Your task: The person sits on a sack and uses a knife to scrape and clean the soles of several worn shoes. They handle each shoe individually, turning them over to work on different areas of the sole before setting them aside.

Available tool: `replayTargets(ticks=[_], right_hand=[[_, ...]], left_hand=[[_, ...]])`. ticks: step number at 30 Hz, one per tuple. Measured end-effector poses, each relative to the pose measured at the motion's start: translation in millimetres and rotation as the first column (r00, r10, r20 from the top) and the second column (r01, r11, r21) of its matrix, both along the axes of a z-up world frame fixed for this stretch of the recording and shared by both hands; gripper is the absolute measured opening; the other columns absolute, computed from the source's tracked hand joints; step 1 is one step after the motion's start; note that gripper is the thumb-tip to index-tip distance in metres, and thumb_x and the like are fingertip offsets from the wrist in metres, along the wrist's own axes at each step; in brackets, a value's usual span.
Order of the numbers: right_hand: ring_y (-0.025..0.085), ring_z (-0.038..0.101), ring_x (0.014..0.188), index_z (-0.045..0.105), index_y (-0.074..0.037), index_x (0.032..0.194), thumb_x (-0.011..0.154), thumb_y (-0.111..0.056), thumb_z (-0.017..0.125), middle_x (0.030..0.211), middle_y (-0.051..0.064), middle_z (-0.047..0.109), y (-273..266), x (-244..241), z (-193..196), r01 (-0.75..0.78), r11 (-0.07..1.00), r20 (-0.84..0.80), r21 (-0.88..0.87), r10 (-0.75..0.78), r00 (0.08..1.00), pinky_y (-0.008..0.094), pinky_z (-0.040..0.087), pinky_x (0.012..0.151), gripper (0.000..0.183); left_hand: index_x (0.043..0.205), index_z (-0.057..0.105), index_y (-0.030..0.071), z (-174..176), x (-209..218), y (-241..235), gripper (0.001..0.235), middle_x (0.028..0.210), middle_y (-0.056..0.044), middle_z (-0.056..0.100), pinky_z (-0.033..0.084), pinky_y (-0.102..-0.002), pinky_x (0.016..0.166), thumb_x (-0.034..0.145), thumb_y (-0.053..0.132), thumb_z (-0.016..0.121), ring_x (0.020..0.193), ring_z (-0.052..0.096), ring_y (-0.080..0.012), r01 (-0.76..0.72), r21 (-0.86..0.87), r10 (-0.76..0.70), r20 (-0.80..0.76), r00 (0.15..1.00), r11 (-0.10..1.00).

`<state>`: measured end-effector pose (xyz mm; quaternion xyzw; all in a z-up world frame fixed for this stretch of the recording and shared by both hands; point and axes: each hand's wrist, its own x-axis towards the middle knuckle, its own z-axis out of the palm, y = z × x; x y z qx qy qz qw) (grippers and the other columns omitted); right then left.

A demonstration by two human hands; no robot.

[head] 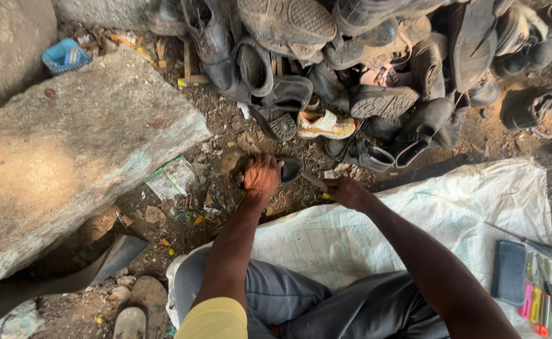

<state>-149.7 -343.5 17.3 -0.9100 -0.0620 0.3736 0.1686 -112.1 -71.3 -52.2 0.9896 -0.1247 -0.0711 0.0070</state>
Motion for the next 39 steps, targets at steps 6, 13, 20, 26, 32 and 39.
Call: replayTargets(ticks=[6,13,20,26,32,39], right_hand=[[0.017,0.065,0.064,0.064,-0.024,0.142,0.105,-0.034,0.053,0.082,0.009,0.073,-4.5,-0.7,-10.0,0.133,0.982,-0.066,0.138,-0.125,0.99,0.038,0.056,0.066,0.039],[0.015,0.067,0.067,0.057,-0.02,0.145,0.103,-0.032,0.054,0.087,0.006,0.072,-38.4,-7.4,-48.8,-0.168,0.963,0.139,0.21,0.14,0.98,0.032,0.057,0.068,0.044],[0.017,0.055,0.065,0.066,-0.023,0.144,0.105,-0.033,0.06,0.08,0.011,0.068,-29.1,-18.2,-38.3,0.317,0.921,-0.225,0.225,-0.268,0.937,0.037,0.05,0.061,0.041],[0.016,0.069,0.065,0.066,-0.027,0.139,0.104,-0.037,0.056,0.081,0.009,0.076,-7.0,-13.3,10.6,0.013,0.998,0.051,0.069,-0.017,0.999,0.034,0.058,0.066,0.038],[0.019,0.069,0.065,0.067,-0.025,0.136,0.104,-0.037,0.055,0.078,0.009,0.073,0.6,-24.3,13.3,0.015,0.995,0.144,0.099,-0.029,0.989,0.038,0.057,0.066,0.036],[0.025,0.07,0.065,0.064,-0.024,0.139,0.104,-0.04,0.051,0.073,0.011,0.072,0.2,-24.4,17.2,0.167,0.983,0.041,0.081,-0.17,0.985,0.042,0.058,0.066,0.041]], left_hand=[[0.11,0.068,0.004,2.1,-16.1,-1.1,0.047,0.108,-0.013,0.069,0.05,-0.037,0.085,0.108,0.041,0.039,0.101,0.064,-0.0255,0.013,0.086,-0.02,0.082,0.996,0.996],[0.112,0.068,0.006,3.1,-6.7,3.6,0.043,0.105,-0.012,0.068,0.049,-0.038,0.081,0.107,0.041,0.044,0.094,0.064,-0.0221,0.019,0.019,-0.02,0.073,0.997,1.0],[0.113,0.069,0.004,-8.4,-7.2,2.2,0.042,0.105,-0.013,0.07,0.05,-0.037,0.081,0.108,0.039,0.045,0.098,0.065,-0.0244,0.005,-0.015,-0.004,0.087,0.996,1.0],[0.113,0.072,0.003,-12.6,-10.1,3.5,0.045,0.107,-0.013,0.072,0.051,-0.04,0.084,0.105,0.039,0.046,0.103,0.067,-0.0285,0.009,-0.08,0.009,0.23,0.973,0.997],[0.117,0.071,0.003,-3.0,-10.9,0.9,0.048,0.113,-0.015,0.072,0.049,-0.041,0.084,0.108,0.042,0.045,0.109,0.067,-0.0288,-0.022,-0.05,0.027,0.102,0.994,0.998],[0.117,0.072,0.004,-8.5,-13.4,-2.6,0.049,0.115,-0.015,0.073,0.049,-0.04,0.086,0.107,0.043,0.043,0.112,0.067,-0.0283,-0.064,-0.035,0.069,0.185,0.98,0.997]])
